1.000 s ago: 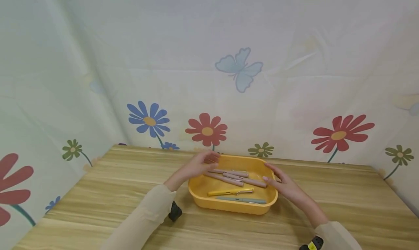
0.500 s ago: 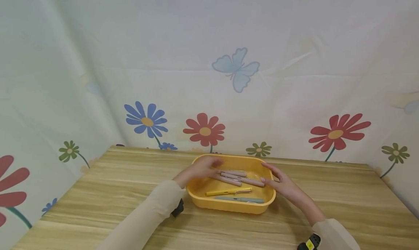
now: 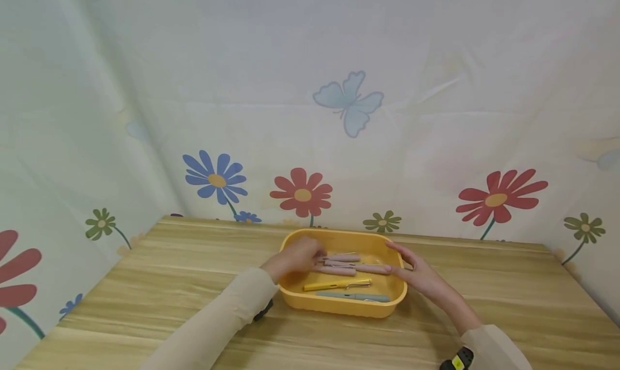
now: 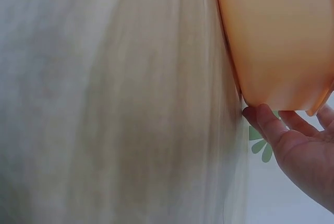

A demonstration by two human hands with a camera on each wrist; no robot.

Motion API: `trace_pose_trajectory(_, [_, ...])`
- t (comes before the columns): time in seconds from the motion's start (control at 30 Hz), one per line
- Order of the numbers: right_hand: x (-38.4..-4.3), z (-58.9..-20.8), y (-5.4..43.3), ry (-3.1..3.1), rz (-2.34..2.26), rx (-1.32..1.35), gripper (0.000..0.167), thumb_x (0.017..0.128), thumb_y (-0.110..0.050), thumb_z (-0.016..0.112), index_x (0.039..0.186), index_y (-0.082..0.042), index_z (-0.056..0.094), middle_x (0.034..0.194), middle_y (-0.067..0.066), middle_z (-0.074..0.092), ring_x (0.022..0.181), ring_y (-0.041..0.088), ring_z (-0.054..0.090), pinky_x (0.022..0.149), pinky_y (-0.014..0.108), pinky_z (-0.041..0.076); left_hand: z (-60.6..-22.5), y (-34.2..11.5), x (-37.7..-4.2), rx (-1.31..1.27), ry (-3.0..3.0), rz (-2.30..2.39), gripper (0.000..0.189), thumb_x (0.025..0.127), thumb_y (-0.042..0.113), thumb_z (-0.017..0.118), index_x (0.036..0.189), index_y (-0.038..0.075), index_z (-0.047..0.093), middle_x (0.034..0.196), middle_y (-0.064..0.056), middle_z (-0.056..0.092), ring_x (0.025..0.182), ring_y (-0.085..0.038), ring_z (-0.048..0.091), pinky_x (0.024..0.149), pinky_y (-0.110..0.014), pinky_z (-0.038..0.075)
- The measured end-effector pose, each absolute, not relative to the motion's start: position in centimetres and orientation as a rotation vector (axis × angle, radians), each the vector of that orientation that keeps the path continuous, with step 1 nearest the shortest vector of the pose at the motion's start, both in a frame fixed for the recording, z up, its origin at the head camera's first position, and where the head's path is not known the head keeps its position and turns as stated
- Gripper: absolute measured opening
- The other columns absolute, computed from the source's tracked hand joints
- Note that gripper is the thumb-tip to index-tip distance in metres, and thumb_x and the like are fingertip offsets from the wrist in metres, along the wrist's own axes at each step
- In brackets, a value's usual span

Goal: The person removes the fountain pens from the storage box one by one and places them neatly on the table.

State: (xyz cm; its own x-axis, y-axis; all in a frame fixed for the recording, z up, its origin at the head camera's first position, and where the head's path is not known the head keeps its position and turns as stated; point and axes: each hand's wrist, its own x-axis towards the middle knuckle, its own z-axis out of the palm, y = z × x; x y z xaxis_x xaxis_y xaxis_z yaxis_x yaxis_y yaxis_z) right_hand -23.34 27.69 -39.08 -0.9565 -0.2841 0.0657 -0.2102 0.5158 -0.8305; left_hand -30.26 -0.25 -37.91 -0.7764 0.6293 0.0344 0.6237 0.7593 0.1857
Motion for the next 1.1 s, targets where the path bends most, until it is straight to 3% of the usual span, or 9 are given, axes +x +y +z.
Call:
trace_pose_trajectory(0.4, [-23.3,-39.0,27.6,2.664,-1.462,-0.446,0.059,0.09,-0.025,0.055,0.14,-0.005,0.031,0.146,0.025,0.02,0.13,0.051,0.011,0.094,0.068,0.017,-38.1,-0.1,-30.4,1.015,2.922,0.189,0.009,0.08,0.006,0.064,0.087,0.009,0.069,0.081,0.002,0.064,0.074,-0.011,0.054,0.072,-0.021,0.046])
trace_pose_trajectory(0.9, [-23.3,-39.2,27.4,2.633,-1.533,-0.401,0.061,0.089,-0.025,0.057,0.141,-0.005,0.03,0.145,0.025,0.021,0.13,0.05,0.013,0.096,0.064,0.023,-36.8,-0.3,-29.5,1.094,2.886,0.298,0.017,0.08,0.002,0.062,0.096,0.006,0.068,0.089,-0.001,0.066,0.083,-0.012,0.057,0.081,-0.022,0.046])
trace_pose_trajectory(1.1, [-23.3,-39.2,27.4,2.623,-1.546,-0.397,0.062,0.089,-0.025,0.057,0.141,-0.006,0.03,0.146,0.025,0.019,0.13,0.049,0.013,0.095,0.062,0.028,-35.4,-0.9,-29.2,1.055,2.879,0.364,0.018,0.085,0.005,0.058,0.101,0.006,0.067,0.096,-0.001,0.065,0.091,-0.014,0.058,0.087,-0.024,0.045])
